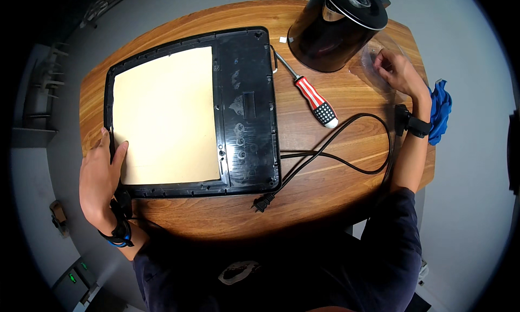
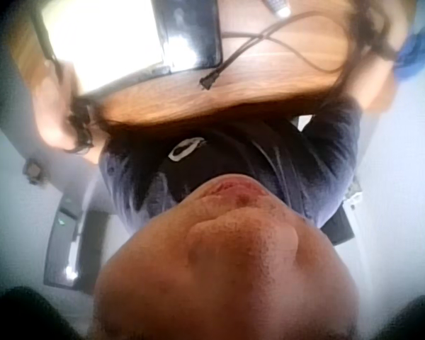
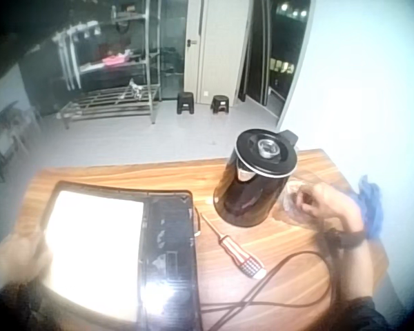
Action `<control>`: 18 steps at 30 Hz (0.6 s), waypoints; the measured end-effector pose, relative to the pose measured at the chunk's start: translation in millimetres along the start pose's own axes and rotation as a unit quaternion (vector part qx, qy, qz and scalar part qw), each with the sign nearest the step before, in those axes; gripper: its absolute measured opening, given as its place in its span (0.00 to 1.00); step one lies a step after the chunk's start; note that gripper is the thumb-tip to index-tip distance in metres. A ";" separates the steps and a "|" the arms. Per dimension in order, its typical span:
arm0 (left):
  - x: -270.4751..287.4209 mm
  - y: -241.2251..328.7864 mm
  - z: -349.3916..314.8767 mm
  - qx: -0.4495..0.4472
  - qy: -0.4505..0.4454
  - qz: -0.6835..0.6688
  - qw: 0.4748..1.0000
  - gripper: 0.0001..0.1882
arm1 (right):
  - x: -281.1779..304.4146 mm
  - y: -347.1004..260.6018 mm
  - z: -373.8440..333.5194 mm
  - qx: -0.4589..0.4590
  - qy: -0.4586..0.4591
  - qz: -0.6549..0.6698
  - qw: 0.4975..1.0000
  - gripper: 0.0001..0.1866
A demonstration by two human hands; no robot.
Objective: The person reassembles an induction cooktop by hand and with a screwdriver. They secure internal components, place the copper coil, and attach the top cover, then flip the unit to show the finished exterior.
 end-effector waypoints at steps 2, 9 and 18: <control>0.2 0.3 -0.1 0.004 -0.003 0.000 1.000 0.37 | 1.0 -1.3 -0.4 -0.017 -0.013 0.018 1.000 0.06; 4.7 2.5 1.7 0.031 -0.044 -0.017 0.998 0.39 | -6.0 11.6 3.2 0.020 -0.005 0.024 1.000 0.09; 0.6 0.1 0.5 0.003 -0.010 -0.017 1.000 0.37 | -5.7 0.1 3.7 0.026 -0.002 0.021 0.999 0.10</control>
Point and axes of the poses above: each hand's wrist, its own z-axis towards the middle knuckle, its own x-axis out of the back of the hand, y = z × x, the point moved 1 cm from there along z, towards the middle knuckle, and after that the axes turned 11 degrees about -y, right-handed, at the moved point
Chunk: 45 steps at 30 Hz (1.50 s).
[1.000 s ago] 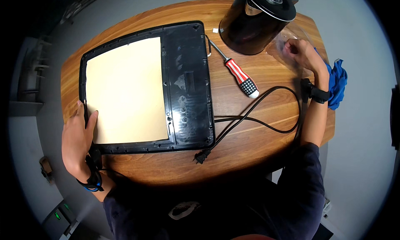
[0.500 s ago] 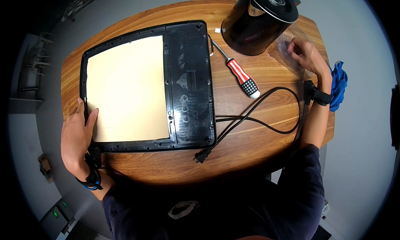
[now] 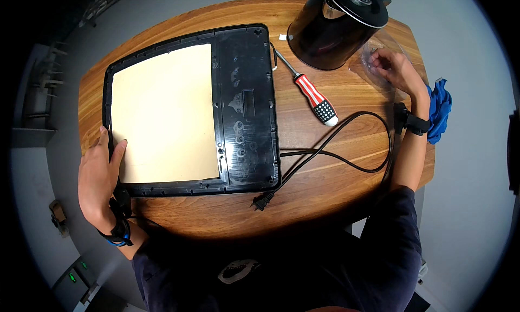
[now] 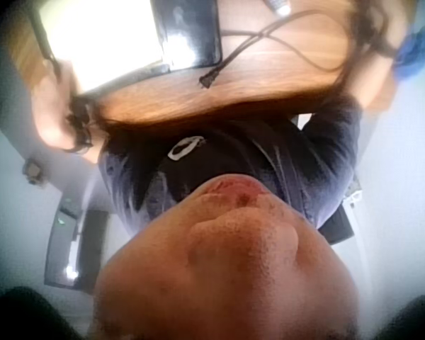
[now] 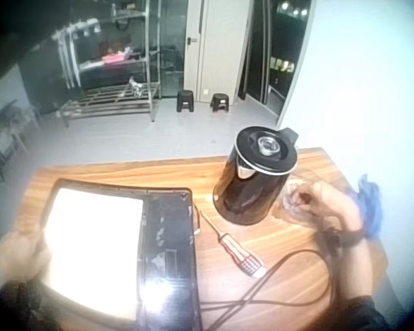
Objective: The person reassembles an induction cooktop by hand and with a screwdriver. They secure internal components, place the copper coil, and attach the top cover, then flip the unit to show the finished exterior.
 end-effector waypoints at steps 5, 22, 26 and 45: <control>-0.9 0.2 -0.7 -0.005 0.010 0.003 1.000 0.36 | -0.7 4.5 1.7 0.002 -0.008 -0.020 1.000 0.08; -1.5 0.6 -0.8 -0.009 0.014 -0.001 1.000 0.36 | 6.7 -9.8 -3.3 -0.010 0.025 -0.017 0.999 0.06; -3.9 -1.0 1.4 -0.015 0.022 -0.003 1.000 0.35 | 6.1 -8.8 -3.2 0.040 0.061 -0.011 0.997 0.09; -5.2 -1.4 0.0 -0.026 0.030 -0.003 0.999 0.34 | 8.6 -87.2 -17.5 0.153 -0.148 0.133 0.968 0.08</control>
Point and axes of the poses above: each hand's wrist, its own z-axis towards the middle knuckle, its own x-axis out of the back of the hand, y = z × x, the point moved 1 cm from there along z, towards the middle knuckle, and after that the axes turned 11 degrees about -y, right-handed, at the moved point
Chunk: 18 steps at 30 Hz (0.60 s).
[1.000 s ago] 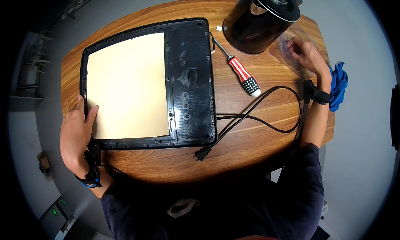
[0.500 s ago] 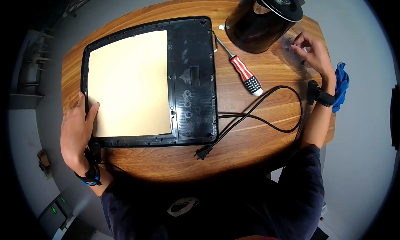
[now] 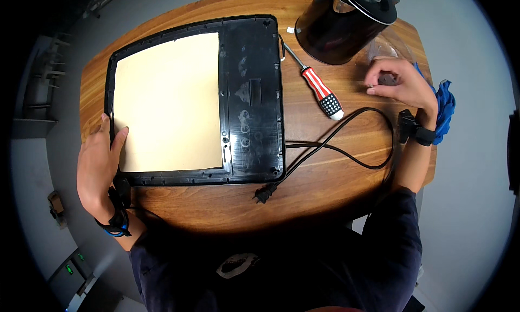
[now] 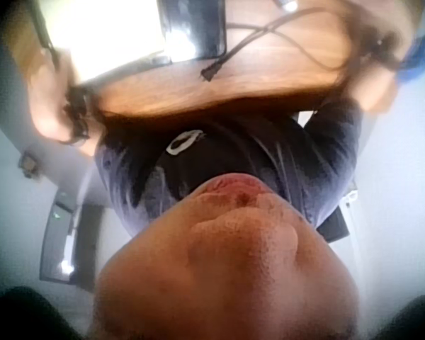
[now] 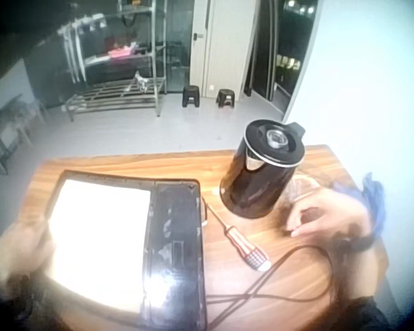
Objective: The person reassembles an induction cooktop by hand and with a screwdriver. They secure internal components, place the copper coil, and attach the top cover, then flip the unit to show the finished exterior.
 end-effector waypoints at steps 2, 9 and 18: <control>0.8 -0.2 0.7 -0.002 0.002 0.001 1.000 0.34 | -11.6 1.7 9.5 -0.017 0.007 -0.031 0.999 0.07; 0.8 -0.3 0.6 0.011 -0.004 0.008 1.000 0.35 | -23.6 9.8 24.2 -0.041 0.022 -0.104 0.994 0.06; 1.5 -1.4 3.0 0.009 -0.014 0.009 1.000 0.36 | -29.8 22.0 30.9 -0.026 0.023 -0.114 0.993 0.10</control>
Point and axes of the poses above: each hand's wrist, its own z-axis towards the middle knuckle, its own x-axis out of the back of the hand, y = z × x, the point moved 1 cm from there along z, towards the middle knuckle, and after that the axes turned 11 degrees about -y, right-handed, at the moved point
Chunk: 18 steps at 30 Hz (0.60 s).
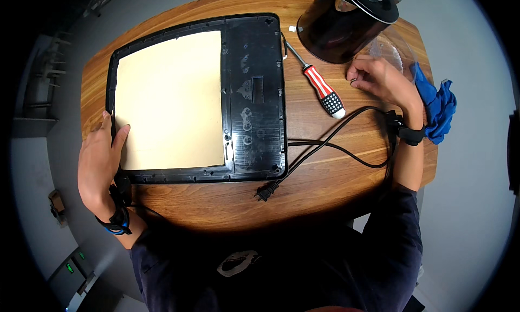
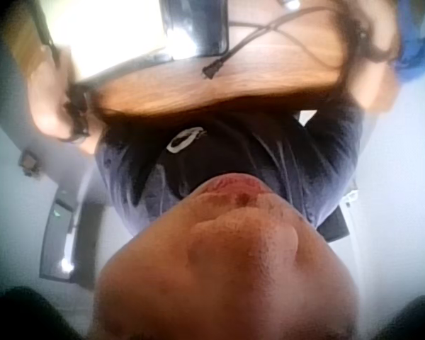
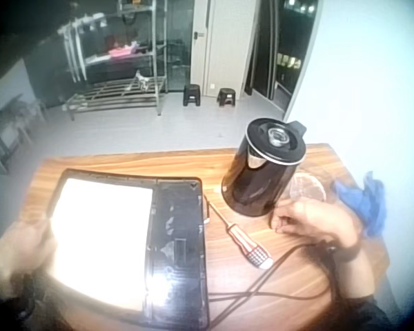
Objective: The person reassembles an induction cooktop by hand and with a screwdriver. They secure internal components, place the copper coil, and attach the top cover, then flip the unit to show the finished exterior.
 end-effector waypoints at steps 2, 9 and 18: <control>3.8 4.9 0.9 0.008 -0.018 -0.010 1.000 0.36 | -0.9 0.6 0.4 -0.005 0.001 -0.001 1.000 0.11; 11.6 12.7 2.1 0.034 -0.059 -0.026 0.997 0.36 | -2.7 4.9 -0.7 -0.021 0.005 0.015 1.000 0.12; 5.5 -5.7 0.6 -0.037 -0.025 -0.037 0.998 0.37 | 3.8 -17.8 -6.4 -0.053 0.035 0.008 0.998 0.09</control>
Point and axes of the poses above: each hand's wrist, its own z-axis towards the middle knuckle, its own x-axis out of the back of the hand, y = z × x, the point moved 1 cm from there along z, towards the middle knuckle, and after that the axes turned 11 degrees about -y, right-handed, at the moved point
